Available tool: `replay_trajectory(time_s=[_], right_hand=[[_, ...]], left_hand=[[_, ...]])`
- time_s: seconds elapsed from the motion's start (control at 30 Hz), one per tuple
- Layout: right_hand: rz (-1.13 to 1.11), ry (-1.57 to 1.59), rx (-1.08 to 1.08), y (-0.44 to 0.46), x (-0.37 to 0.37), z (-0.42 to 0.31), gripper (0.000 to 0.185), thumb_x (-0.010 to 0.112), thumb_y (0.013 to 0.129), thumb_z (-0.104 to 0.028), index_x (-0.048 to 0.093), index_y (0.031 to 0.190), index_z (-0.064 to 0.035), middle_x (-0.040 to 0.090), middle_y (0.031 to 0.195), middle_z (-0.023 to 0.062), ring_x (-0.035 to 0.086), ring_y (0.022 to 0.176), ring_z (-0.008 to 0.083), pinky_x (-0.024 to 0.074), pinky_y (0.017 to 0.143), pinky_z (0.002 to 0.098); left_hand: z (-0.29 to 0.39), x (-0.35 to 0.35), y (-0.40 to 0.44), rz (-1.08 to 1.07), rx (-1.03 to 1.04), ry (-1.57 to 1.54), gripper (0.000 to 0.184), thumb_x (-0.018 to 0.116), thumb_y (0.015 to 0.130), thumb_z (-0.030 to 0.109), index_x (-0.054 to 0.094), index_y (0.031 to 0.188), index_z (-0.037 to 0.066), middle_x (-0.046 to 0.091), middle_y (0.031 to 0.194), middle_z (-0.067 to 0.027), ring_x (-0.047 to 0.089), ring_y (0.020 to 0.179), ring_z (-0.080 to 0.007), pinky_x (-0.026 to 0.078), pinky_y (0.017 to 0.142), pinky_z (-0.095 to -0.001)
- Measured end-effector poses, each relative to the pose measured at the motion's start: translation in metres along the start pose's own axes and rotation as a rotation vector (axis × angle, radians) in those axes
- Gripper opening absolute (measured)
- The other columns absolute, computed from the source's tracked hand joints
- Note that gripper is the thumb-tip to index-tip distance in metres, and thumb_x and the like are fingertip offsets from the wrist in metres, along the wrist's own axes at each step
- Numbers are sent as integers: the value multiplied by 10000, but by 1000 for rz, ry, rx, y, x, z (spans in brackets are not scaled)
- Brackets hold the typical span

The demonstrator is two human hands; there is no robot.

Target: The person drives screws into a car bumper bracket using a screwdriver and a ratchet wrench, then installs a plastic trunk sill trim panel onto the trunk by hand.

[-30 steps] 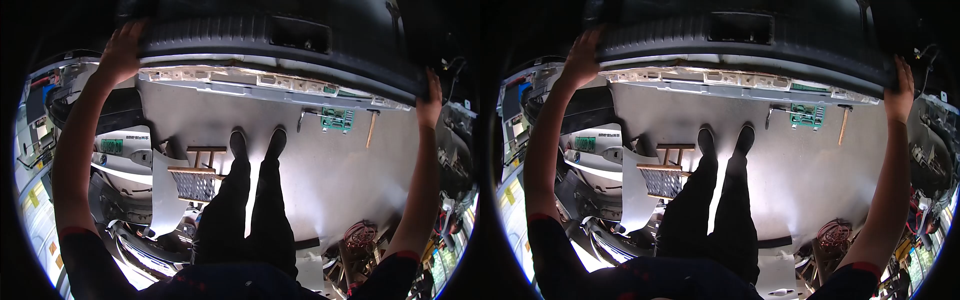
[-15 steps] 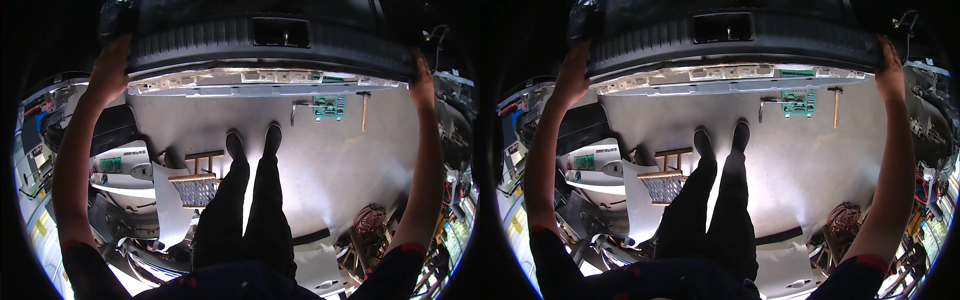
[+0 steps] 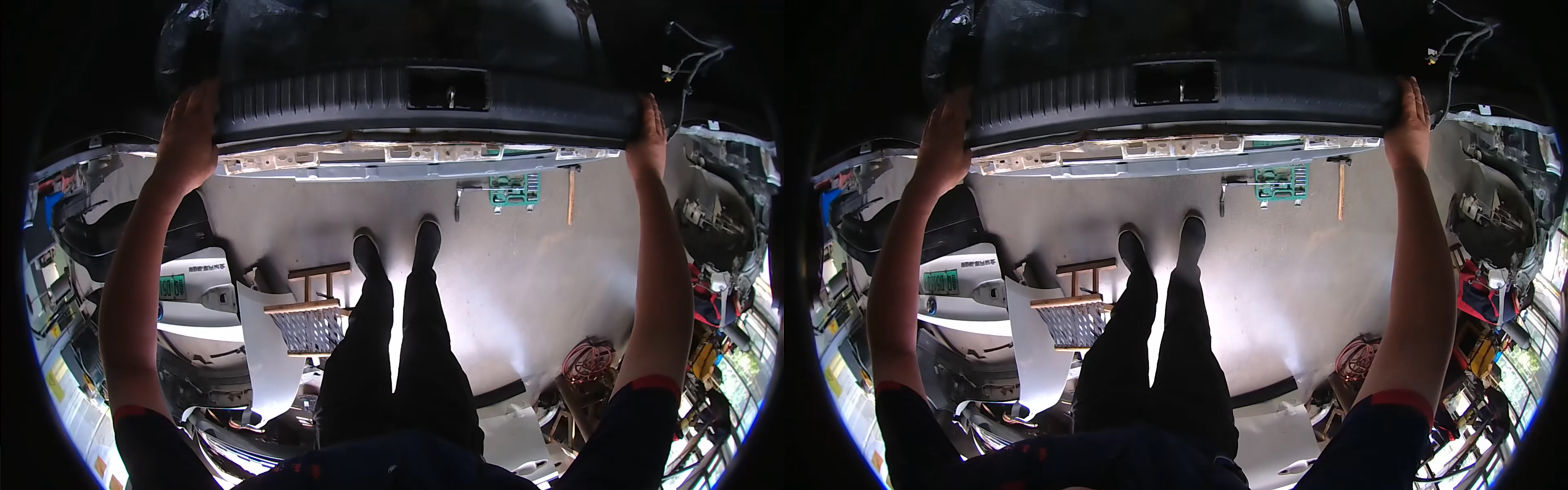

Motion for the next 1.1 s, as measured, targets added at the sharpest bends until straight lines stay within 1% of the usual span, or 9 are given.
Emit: replay_trajectory(time_s=[0.13,0.23,0.43,0.83,0.87,0.97,1.0,1.07,1.1], right_hand=[[-35,-41,56,3,11,9,675,439,964,27,382,1579,-247,333,1681,34,302,1542,351,270,1287,443],[-34,-56,55,2,15,10,686,430,964,38,366,1585,-247,311,1692,37,265,1559,359,242,1298,442],[-68,-29,-4,6,12,7,693,493,960,25,351,1589,-230,299,1694,74,244,1565,371,223,1305,443],[-29,-31,-4,6,8,2,628,508,951,8,422,1537,-198,365,1660,83,309,1534,386,285,1278,448],[-22,-22,-10,7,8,3,628,504,949,4,426,1539,-196,371,1657,89,310,1536,379,279,1280,447],[-16,1,31,4,11,9,691,476,903,46,445,1536,-231,379,1660,58,309,1540,366,264,1283,429],[-15,0,35,2,10,9,708,470,890,56,451,1534,-237,381,1660,52,308,1541,364,265,1283,421],[8,15,23,2,7,9,729,481,867,55,466,1526,-255,397,1654,35,320,1535,372,285,1270,426],[11,20,29,-1,5,8,729,483,865,52,470,1523,-261,397,1654,29,327,1532,375,288,1265,435]], left_hand=[[5,2,14,-132,-22,-31,969,774,680,-127,372,1546,42,477,1494,-206,448,1416,-388,355,1214,-469],[9,-7,1,-8,19,-46,1012,772,675,-125,333,1570,47,446,1524,-204,444,1416,-394,356,1215,-471],[3,1,10,-212,-46,-61,1017,743,685,-142,304,1584,42,410,1558,-199,418,1437,-395,325,1240,-467],[12,4,17,-199,-20,-90,999,748,696,-104,307,1581,43,375,1584,-216,331,1506,-390,263,1263,-484],[21,-4,18,-301,-91,-37,1018,782,740,-16,259,1611,51,326,1628,-220,294,1530,-391,224,1275,-487],[78,-21,20,-219,36,-102,1035,798,800,108,201,1645,84,275,1665,-223,259,1552,-393,195,1281,-501],[110,-31,24,-209,100,-186,1032,793,845,269,178,1660,124,252,1683,-215,233,1568,-387,184,1280,-524],[176,-52,41,4,251,-325,1005,770,846,405,227,1652,151,314,1662,-194,309,1535,-393,235,1261,-548],[206,-59,52,88,293,-391,989,780,841,382,248,1646,164,339,1651,-184,355,1509,-398,289,1243,-544]])
Point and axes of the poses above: each hand's wrist, its own y-axis towards the middle knuckle, its own x-axis out of the palm, z = x × y, the point moved 8 cm from there along y, towards the middle knuckle
